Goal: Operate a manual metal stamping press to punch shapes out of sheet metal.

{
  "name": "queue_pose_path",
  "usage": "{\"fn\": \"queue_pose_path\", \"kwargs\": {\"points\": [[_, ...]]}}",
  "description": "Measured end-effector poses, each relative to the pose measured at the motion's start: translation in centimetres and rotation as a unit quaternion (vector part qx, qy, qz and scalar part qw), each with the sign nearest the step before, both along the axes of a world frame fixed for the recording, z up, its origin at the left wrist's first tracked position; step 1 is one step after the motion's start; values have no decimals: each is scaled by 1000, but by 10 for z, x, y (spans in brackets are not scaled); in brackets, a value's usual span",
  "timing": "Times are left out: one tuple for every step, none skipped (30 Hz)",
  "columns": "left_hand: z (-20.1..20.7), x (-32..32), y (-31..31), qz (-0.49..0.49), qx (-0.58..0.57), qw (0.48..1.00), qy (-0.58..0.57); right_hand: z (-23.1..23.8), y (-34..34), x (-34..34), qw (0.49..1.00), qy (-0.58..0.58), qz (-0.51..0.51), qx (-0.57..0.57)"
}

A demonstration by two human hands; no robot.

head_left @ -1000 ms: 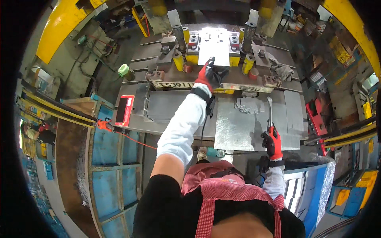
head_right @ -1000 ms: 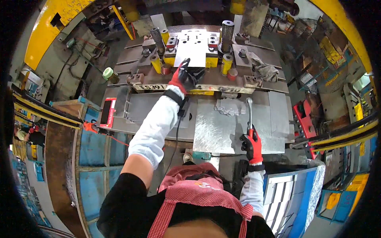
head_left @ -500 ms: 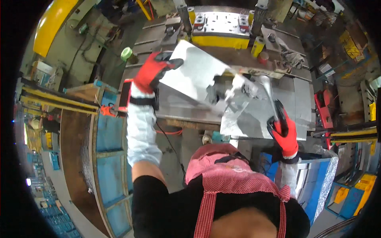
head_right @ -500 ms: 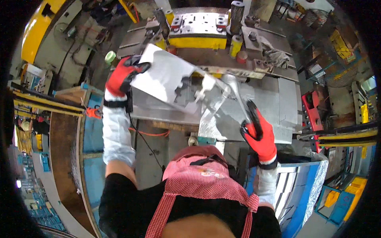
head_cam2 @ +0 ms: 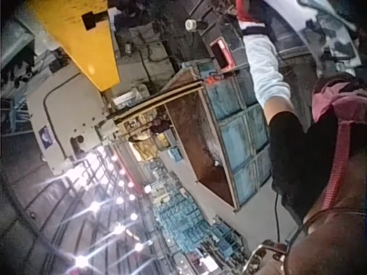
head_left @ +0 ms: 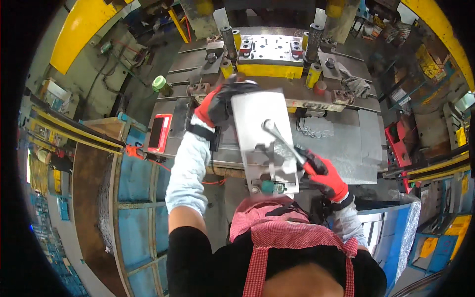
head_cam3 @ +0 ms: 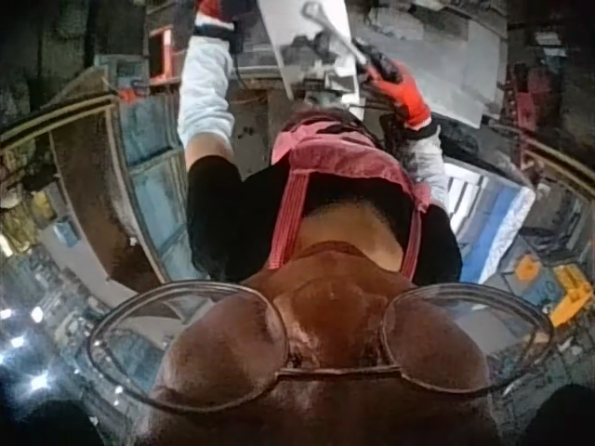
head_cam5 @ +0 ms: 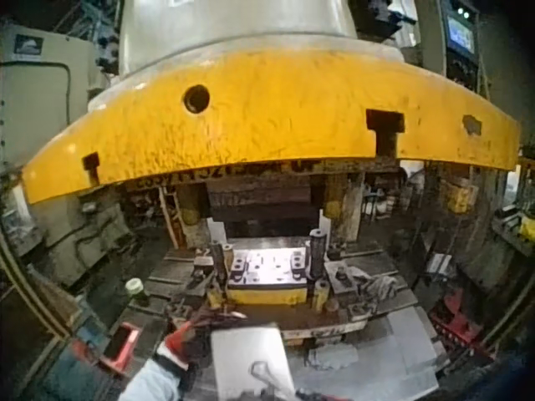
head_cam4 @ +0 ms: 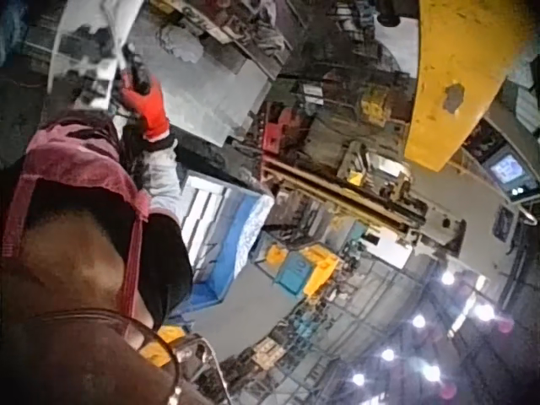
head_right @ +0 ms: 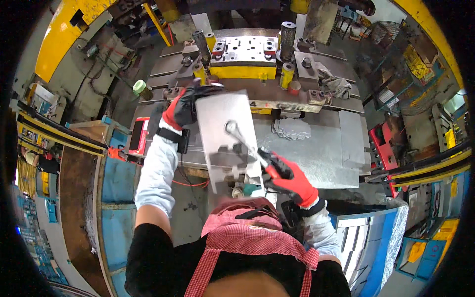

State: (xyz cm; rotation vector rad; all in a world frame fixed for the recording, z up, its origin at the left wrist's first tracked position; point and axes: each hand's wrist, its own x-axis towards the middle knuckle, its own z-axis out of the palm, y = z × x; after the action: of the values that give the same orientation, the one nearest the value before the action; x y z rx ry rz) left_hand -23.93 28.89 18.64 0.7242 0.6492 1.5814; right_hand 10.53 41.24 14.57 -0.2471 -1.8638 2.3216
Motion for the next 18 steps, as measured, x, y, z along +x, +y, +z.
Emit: {"fn": "queue_pose_path", "kwargs": {"points": [[-21,-4,2,96,-10,993,-71,-10,12,-2,998,-12,-43,-32],[-22,11,-3,113,-8,990,-79,-5,20,-17,990,-71,-87,-88],[-25,29,-6,129,-3,988,-89,-4,29,-34,981,-57,-155,-103],[-43,29,-16,57,-12,992,-114,10,39,-58,986,-8,-122,-111],[-63,28,-22,-18,-20,990,-139,20,49,-81,990,1,-130,-63],[-59,42,-13,-31,-61,989,-133,14,73,-97,988,53,-101,-99],[-60,55,-2,-38,-104,985,-129,26,82,-116,992,49,-116,3],[-58,62,9,-39,-103,986,-127,17,102,-136,987,71,-123,-75],[-62,64,20,-3,-77,987,-142,20,117,-148,994,56,-68,-59],[-63,64,35,29,-49,986,-155,12,133,-156,986,106,-79,101],[-68,58,51,50,-53,977,-199,1,147,-167,950,155,-87,258],[-72,50,63,36,-11,975,-220,0,156,-178,948,158,-86,262],[-78,45,73,20,31,970,-240,-1,166,-187,959,144,-65,234],[-76,46,76,21,31,970,-242,1,165,-192,971,124,-42,202],[-75,47,79,94,20,975,-201,3,165,-195,971,123,-41,202],[-72,49,82,164,9,974,-158,6,165,-197,992,39,-58,102],[-73,48,81,167,8,973,-162,11,159,-200,996,-48,-70,-2],[-71,49,81,183,-6,969,-165,16,154,-196,996,-48,-75,5]]}}
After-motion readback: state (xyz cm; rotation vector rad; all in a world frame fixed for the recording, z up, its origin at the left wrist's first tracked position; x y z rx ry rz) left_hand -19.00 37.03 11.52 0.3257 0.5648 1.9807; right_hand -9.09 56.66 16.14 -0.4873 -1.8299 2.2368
